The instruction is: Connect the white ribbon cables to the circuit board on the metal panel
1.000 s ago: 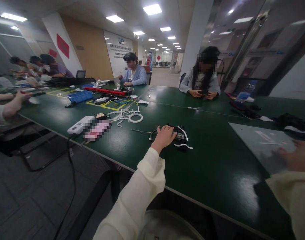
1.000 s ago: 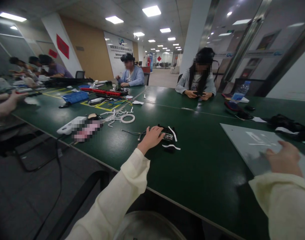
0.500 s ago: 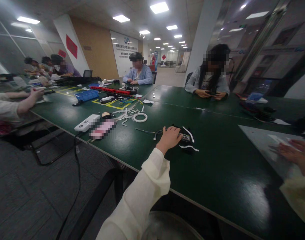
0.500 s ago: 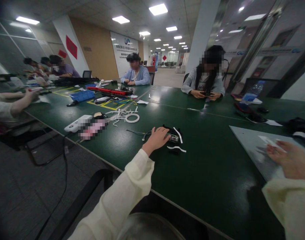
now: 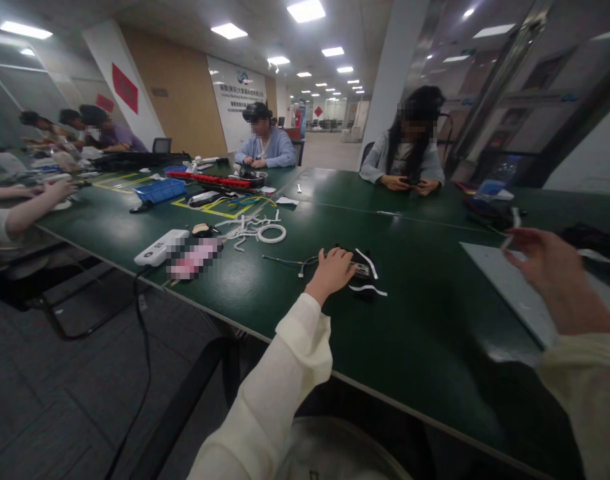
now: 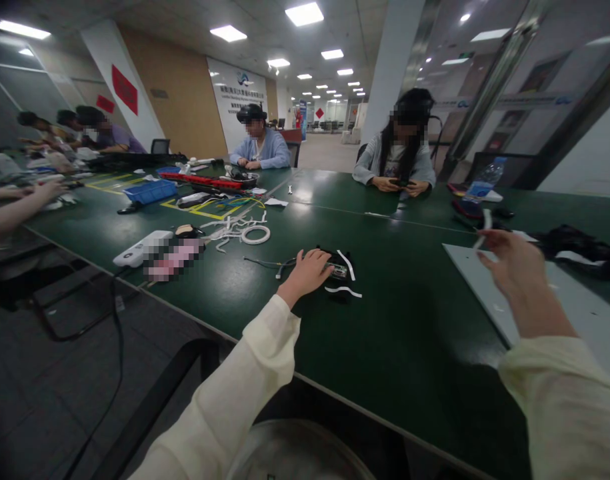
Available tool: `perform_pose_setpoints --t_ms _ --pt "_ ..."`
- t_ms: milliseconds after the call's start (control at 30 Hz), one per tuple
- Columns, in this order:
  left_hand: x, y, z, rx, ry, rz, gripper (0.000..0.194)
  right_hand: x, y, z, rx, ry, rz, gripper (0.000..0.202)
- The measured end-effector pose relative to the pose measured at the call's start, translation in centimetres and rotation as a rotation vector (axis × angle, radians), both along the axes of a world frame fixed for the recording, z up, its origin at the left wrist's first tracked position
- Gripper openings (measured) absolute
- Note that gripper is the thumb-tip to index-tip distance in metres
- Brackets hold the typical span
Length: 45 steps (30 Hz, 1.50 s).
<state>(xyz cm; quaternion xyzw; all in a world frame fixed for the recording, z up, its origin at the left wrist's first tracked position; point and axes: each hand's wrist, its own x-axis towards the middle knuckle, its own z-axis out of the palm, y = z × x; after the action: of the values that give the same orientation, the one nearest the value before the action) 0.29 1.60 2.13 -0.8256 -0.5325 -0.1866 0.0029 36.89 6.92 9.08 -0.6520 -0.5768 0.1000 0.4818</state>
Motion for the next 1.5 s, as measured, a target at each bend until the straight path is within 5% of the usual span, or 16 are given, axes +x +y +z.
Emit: perform_pose_setpoints --t_ms 100,200,300,433,600,767,933,1033,1200,1333,1500 --pt "0.2 0.0 -0.2 0.031 0.005 -0.013 0.036 -8.4 -1.9 1.0 -0.093 0.515 0.307 0.033" --pt "0.4 0.0 -0.3 0.069 -0.002 -0.015 0.036 -16.6 -4.8 0.9 -0.194 0.408 0.567 0.030" --pt "0.6 0.0 -0.5 0.097 -0.015 -0.001 0.034 -22.2 -7.0 -0.5 -0.198 0.157 0.685 0.031" --pt "0.4 0.0 -0.8 0.058 0.023 -0.001 0.036 -25.4 -8.0 -2.5 -0.089 -0.149 0.669 0.030" --pt "0.0 -0.1 -0.7 0.039 0.029 -0.011 0.044 -25.9 -8.8 -3.2 -0.096 -0.639 0.427 0.040" --pt "-0.1 0.3 -0.5 0.074 -0.055 -0.019 0.038 -24.3 -9.0 -2.4 -0.154 -0.719 0.384 0.047" --pt "-0.5 0.8 -0.9 0.086 -0.051 -0.118 0.031 -16.9 -6.2 -2.5 -0.119 -0.639 0.222 0.041" --pt "-0.9 0.9 -1.1 0.077 -0.028 -0.129 0.027 -10.1 -4.5 -4.3 -0.117 -0.712 -0.019 0.045" --pt "-1.0 0.9 -0.8 0.045 -0.035 -0.118 0.031 -0.3 -3.9 -8.8 -0.351 -0.665 -0.427 0.054" --pt "-1.1 1.0 -0.5 0.030 -0.015 -0.145 0.040 2.0 -3.9 -10.2 -0.411 -0.631 -0.355 0.057" --pt "-1.1 1.7 -0.4 0.043 0.048 -0.177 0.048 0.4 -3.4 -9.8 -0.416 -0.619 -0.228 0.054"
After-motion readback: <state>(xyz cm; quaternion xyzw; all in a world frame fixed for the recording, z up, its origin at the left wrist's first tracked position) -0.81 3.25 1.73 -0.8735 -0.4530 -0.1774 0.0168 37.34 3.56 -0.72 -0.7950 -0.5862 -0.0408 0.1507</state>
